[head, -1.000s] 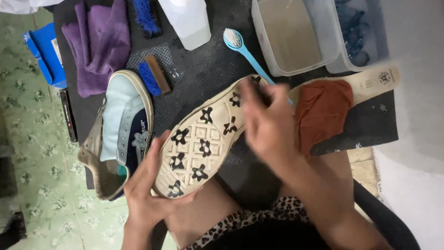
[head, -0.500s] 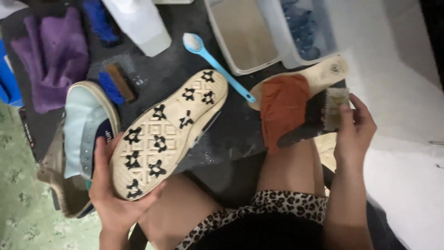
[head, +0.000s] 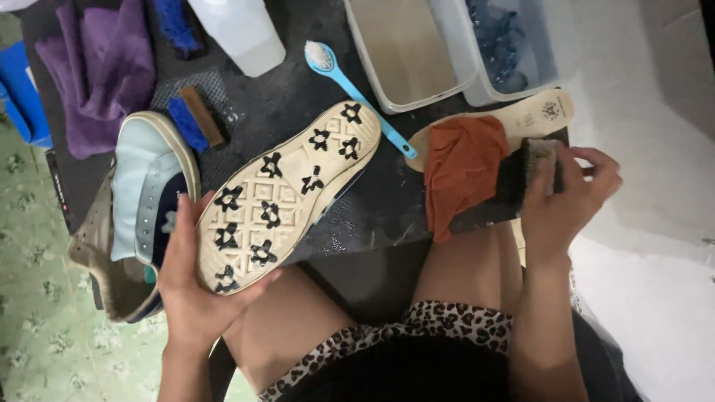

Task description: The person cleans the sole of a white sneaker with black patterns using a small brush and a cloth. They repeatedly dip the brush into a container of water and scrub the sole, then wipe it with a cloth.

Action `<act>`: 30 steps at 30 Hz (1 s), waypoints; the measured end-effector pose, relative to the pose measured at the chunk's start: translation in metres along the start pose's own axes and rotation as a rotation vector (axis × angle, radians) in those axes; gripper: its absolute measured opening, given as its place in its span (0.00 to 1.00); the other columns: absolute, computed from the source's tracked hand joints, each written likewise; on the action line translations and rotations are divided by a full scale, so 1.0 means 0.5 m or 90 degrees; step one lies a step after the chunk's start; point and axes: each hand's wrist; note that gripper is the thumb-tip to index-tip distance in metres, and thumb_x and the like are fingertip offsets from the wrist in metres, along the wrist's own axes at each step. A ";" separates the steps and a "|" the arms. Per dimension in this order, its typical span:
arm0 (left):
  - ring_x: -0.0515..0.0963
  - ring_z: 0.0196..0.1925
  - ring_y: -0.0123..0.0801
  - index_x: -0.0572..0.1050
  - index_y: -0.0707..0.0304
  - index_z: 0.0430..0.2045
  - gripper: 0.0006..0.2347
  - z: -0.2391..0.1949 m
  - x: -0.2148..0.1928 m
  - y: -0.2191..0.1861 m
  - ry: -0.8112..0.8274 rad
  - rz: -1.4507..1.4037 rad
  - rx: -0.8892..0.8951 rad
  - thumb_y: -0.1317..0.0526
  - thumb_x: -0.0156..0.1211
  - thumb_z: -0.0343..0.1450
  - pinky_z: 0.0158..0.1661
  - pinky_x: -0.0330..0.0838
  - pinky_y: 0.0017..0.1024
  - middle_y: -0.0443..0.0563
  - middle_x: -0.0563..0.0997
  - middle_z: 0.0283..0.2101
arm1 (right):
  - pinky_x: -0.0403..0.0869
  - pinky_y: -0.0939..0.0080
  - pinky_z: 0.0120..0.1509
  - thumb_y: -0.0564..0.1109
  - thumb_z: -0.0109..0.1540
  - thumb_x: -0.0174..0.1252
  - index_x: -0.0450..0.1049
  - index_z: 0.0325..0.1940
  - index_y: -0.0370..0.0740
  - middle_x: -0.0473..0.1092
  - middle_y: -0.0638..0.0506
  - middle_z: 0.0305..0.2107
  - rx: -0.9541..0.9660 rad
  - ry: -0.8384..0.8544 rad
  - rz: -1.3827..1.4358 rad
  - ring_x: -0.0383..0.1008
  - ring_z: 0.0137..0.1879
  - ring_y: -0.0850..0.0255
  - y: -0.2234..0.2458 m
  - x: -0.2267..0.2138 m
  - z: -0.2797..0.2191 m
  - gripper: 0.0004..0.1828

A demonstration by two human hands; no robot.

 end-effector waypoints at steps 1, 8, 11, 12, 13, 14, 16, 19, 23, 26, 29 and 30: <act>0.72 0.71 0.55 0.48 0.72 0.74 0.53 0.004 0.000 0.000 -0.002 0.003 -0.004 0.53 0.80 0.57 0.72 0.65 0.47 0.72 0.72 0.67 | 0.66 0.45 0.54 0.32 0.72 0.57 0.81 0.55 0.24 0.62 0.41 0.51 -0.002 0.002 0.005 0.60 0.53 0.43 0.013 0.009 0.009 0.11; 0.68 0.75 0.57 0.46 0.66 0.75 0.50 0.009 0.001 0.006 0.007 -0.049 0.012 0.51 0.77 0.62 0.73 0.63 0.50 0.70 0.66 0.72 | 0.64 0.36 0.50 0.53 0.65 0.66 0.68 0.55 0.35 0.71 0.40 0.40 0.076 0.303 -0.099 0.65 0.51 0.35 -0.005 0.082 0.022 0.24; 0.69 0.75 0.54 0.46 0.67 0.75 0.51 -0.006 0.002 0.010 -0.002 -0.074 -0.022 0.51 0.78 0.61 0.73 0.63 0.46 0.68 0.67 0.72 | 0.65 0.38 0.53 0.44 0.66 0.58 0.74 0.39 0.32 0.68 0.35 0.36 0.043 0.274 0.003 0.66 0.49 0.35 -0.016 0.082 0.015 0.10; 0.69 0.75 0.53 0.46 0.65 0.75 0.52 -0.008 0.004 0.012 -0.002 -0.093 -0.018 0.51 0.79 0.61 0.72 0.65 0.45 0.68 0.67 0.72 | 0.64 0.39 0.58 0.38 0.69 0.48 0.72 0.43 0.27 0.67 0.32 0.39 0.031 0.247 0.099 0.65 0.51 0.35 -0.016 0.075 0.015 0.10; 0.69 0.75 0.53 0.46 0.65 0.75 0.52 -0.009 0.004 0.011 -0.007 -0.089 -0.021 0.51 0.79 0.61 0.72 0.65 0.45 0.68 0.67 0.72 | 0.64 0.39 0.58 0.38 0.69 0.48 0.72 0.43 0.27 0.67 0.32 0.39 0.026 0.247 0.104 0.65 0.51 0.35 0.024 0.057 0.022 0.10; 0.69 0.75 0.53 0.45 0.63 0.75 0.51 -0.009 0.006 0.010 -0.011 -0.113 -0.020 0.53 0.80 0.62 0.72 0.66 0.45 0.68 0.67 0.72 | 0.70 0.53 0.54 0.38 0.67 0.50 0.74 0.41 0.34 0.70 0.41 0.39 0.342 0.093 0.418 0.71 0.49 0.48 0.062 0.038 0.029 0.07; 0.69 0.75 0.52 0.44 0.62 0.76 0.51 -0.010 0.009 0.013 -0.015 -0.137 -0.021 0.55 0.80 0.62 0.73 0.66 0.45 0.68 0.67 0.72 | 0.77 0.66 0.50 0.38 0.65 0.52 0.76 0.40 0.41 0.74 0.50 0.38 0.660 -0.074 0.719 0.76 0.47 0.61 0.182 -0.004 0.056 0.06; 0.72 0.74 0.50 0.44 0.63 0.75 0.51 -0.014 0.013 0.020 -0.021 -0.132 -0.025 0.53 0.79 0.62 0.72 0.67 0.41 0.67 0.69 0.71 | 0.72 0.66 0.38 0.61 0.75 0.41 0.68 0.63 0.40 0.73 0.44 0.48 0.184 0.103 0.594 0.74 0.43 0.59 0.340 -0.022 0.092 0.25; 0.75 0.71 0.47 0.45 0.63 0.75 0.53 -0.020 0.020 0.029 -0.031 -0.112 -0.019 0.49 0.79 0.60 0.71 0.70 0.38 0.64 0.71 0.70 | 0.59 0.36 0.78 0.38 0.71 0.43 0.72 0.48 0.30 0.70 0.36 0.54 -0.196 0.255 0.476 0.64 0.69 0.40 0.371 0.090 0.059 0.12; 0.75 0.71 0.48 0.46 0.65 0.74 0.51 -0.020 0.023 0.025 -0.041 -0.084 0.019 0.49 0.80 0.62 0.71 0.71 0.38 0.65 0.71 0.70 | 0.56 0.32 0.82 0.38 0.72 0.45 0.70 0.53 0.28 0.66 0.30 0.62 -0.235 0.269 0.448 0.62 0.74 0.35 0.419 0.121 0.026 0.12; 0.73 0.73 0.49 0.45 0.66 0.74 0.50 -0.023 0.027 0.002 -0.027 -0.096 0.027 0.53 0.81 0.64 0.74 0.67 0.39 0.67 0.69 0.71 | 0.65 0.35 0.81 0.40 0.73 0.43 0.68 0.62 0.26 0.65 0.30 0.63 -0.176 0.245 0.472 0.67 0.72 0.36 0.453 0.107 -0.026 0.17; 0.72 0.74 0.50 0.44 0.67 0.74 0.50 -0.018 0.028 -0.005 -0.025 -0.104 0.036 0.55 0.82 0.65 0.76 0.65 0.40 0.68 0.68 0.72 | 0.68 0.37 0.80 0.41 0.74 0.43 0.67 0.64 0.28 0.68 0.33 0.62 -0.142 0.234 0.496 0.71 0.70 0.39 0.464 0.101 -0.041 0.18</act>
Point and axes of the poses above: each hand's wrist, its own z-axis towards the middle knuckle, its own x-axis out of the palm, y = z × x
